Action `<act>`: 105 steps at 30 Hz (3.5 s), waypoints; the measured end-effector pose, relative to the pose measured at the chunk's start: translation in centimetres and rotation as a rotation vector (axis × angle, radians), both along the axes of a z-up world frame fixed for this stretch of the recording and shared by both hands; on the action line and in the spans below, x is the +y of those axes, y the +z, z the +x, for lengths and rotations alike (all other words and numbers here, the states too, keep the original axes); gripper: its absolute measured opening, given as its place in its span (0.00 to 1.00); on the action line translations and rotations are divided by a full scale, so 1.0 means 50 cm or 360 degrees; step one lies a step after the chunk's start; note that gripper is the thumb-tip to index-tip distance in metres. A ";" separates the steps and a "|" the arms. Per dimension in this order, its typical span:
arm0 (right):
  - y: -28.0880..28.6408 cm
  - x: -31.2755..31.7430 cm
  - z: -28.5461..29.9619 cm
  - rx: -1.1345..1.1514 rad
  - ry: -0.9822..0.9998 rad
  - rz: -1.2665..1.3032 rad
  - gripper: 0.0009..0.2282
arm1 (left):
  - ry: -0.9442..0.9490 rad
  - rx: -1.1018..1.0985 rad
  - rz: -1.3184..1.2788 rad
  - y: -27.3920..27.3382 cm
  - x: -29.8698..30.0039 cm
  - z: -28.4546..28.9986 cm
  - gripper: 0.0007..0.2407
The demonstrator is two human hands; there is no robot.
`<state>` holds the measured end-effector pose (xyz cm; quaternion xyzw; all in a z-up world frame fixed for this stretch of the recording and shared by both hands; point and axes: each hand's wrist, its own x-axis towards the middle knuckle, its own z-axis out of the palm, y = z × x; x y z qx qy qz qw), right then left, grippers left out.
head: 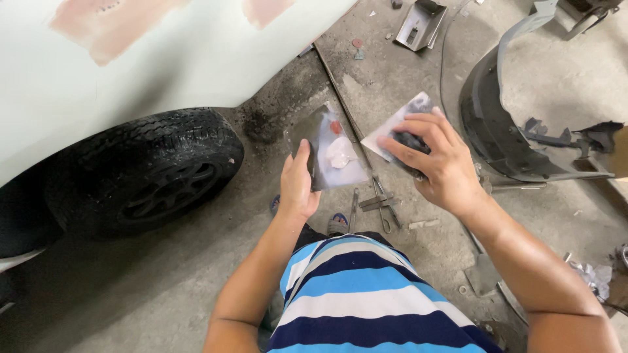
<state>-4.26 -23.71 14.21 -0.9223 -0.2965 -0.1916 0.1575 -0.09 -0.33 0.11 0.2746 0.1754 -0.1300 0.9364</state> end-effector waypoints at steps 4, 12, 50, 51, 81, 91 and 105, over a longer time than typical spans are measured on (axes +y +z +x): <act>0.001 0.041 0.004 0.0082 0.0250 -0.0339 0.33 | -0.0020 -0.0148 0.0080 -0.001 -0.014 0.001 0.12; -0.015 0.049 0.046 0.0003 0.0250 -0.0285 0.26 | -0.0172 -0.0799 0.0913 -0.014 -0.005 0.001 0.16; -0.037 -0.022 0.055 0.0306 0.0120 0.0198 0.25 | -0.0480 -0.0775 0.1782 -0.025 -0.055 0.031 0.25; -0.050 -0.005 0.034 0.0373 0.0253 0.0200 0.27 | -0.0415 -0.0750 0.1670 -0.033 -0.054 0.032 0.22; -0.006 -0.036 -0.026 0.0109 -0.0078 -0.0195 0.32 | -0.0315 -0.0236 0.0081 -0.009 -0.116 0.066 0.13; -0.049 -0.023 0.052 0.0179 -0.0130 -0.0371 0.29 | -0.0580 -0.0981 0.0902 -0.074 -0.075 0.063 0.19; -0.128 0.008 -0.005 0.0377 0.0394 0.0445 0.29 | 0.0128 -0.0001 0.0417 -0.091 -0.039 0.107 0.16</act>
